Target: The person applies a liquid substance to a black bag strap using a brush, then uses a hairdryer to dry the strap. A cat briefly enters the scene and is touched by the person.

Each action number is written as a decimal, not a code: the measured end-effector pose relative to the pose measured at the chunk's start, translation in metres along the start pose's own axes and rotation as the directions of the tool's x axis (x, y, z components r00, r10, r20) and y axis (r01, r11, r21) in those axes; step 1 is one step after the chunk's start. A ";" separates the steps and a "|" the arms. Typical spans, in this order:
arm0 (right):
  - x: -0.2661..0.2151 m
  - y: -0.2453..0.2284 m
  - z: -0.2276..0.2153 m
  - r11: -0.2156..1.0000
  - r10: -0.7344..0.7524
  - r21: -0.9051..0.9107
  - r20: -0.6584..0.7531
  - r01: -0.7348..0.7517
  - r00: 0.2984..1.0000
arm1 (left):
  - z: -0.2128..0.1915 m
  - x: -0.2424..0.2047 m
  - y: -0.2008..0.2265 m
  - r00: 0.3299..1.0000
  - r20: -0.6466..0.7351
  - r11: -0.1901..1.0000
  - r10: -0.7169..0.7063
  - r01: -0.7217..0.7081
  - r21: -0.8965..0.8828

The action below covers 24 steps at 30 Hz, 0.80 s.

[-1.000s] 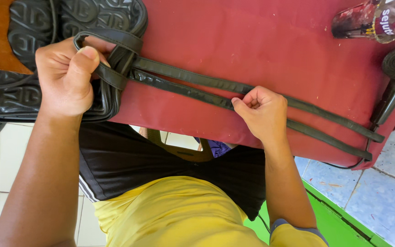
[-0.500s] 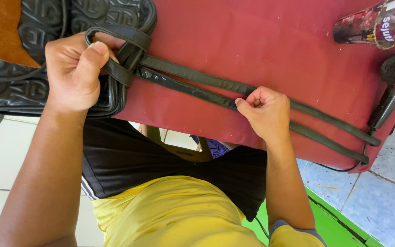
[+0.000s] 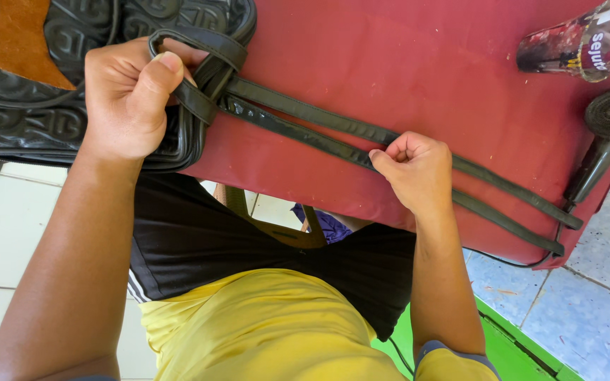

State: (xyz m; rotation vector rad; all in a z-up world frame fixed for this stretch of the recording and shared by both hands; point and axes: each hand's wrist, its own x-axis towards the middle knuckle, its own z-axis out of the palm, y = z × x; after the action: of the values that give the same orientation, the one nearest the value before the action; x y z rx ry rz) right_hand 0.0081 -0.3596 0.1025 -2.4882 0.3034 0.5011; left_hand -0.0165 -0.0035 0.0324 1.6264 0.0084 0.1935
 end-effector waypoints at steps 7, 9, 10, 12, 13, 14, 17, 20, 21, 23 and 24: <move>-0.001 -0.003 -0.001 1.000 0.006 -0.015 0.002 -0.006 1.000 | 0.000 0.000 -0.002 1.000 0.005 0.999 0.025 -0.025 -0.023; -0.001 -0.003 -0.001 1.000 -0.010 0.007 0.007 0.010 1.000 | 0.000 0.001 0.001 0.999 0.012 0.999 0.034 -0.033 -0.009; -0.001 -0.004 -0.001 1.000 -0.013 0.007 0.007 0.013 1.000 | 0.000 0.001 0.000 0.999 0.010 0.999 0.035 -0.035 -0.009; -0.002 -0.005 -0.001 0.999 -0.012 -0.031 0.008 0.012 1.000 | -0.001 0.001 -0.003 1.000 0.005 1.000 0.017 -0.017 0.000; -0.001 -0.003 -0.001 0.999 -0.012 -0.031 0.008 0.012 1.000 | -0.001 0.001 -0.003 1.000 0.005 1.000 0.017 -0.017 -0.001; 0.000 0.000 0.000 0.999 -0.026 -0.029 0.006 0.026 1.000 | -0.001 0.001 -0.003 1.000 0.006 1.000 0.027 -0.027 -0.008; -0.001 0.000 -0.001 1.000 -0.027 -0.006 0.012 0.028 1.000 | 0.000 0.002 -0.002 0.999 0.012 0.999 0.041 -0.041 -0.008; -0.002 -0.002 0.000 1.000 -0.021 -0.012 0.015 0.021 1.000 | 0.000 0.002 -0.001 0.999 0.015 0.999 0.043 -0.043 0.002; -0.002 -0.001 0.001 0.999 -0.026 -0.040 0.006 0.027 1.000 | 0.000 0.002 -0.001 0.999 0.017 0.999 0.046 -0.046 0.003; -0.004 -0.002 0.000 1.000 -0.017 -0.018 0.009 0.017 1.000 | 0.000 0.002 -0.001 0.999 0.018 0.999 0.049 -0.049 0.001; -0.004 -0.004 0.000 1.000 -0.013 0.004 0.014 0.013 1.000 | 0.000 0.002 -0.001 0.998 0.015 0.999 0.053 -0.053 0.003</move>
State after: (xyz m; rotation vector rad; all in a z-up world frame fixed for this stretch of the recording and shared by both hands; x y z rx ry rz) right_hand 0.0054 -0.3564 0.1060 -2.4801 0.2819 0.5123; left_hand -0.0146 -0.0030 0.0318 1.6320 -0.0458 0.2223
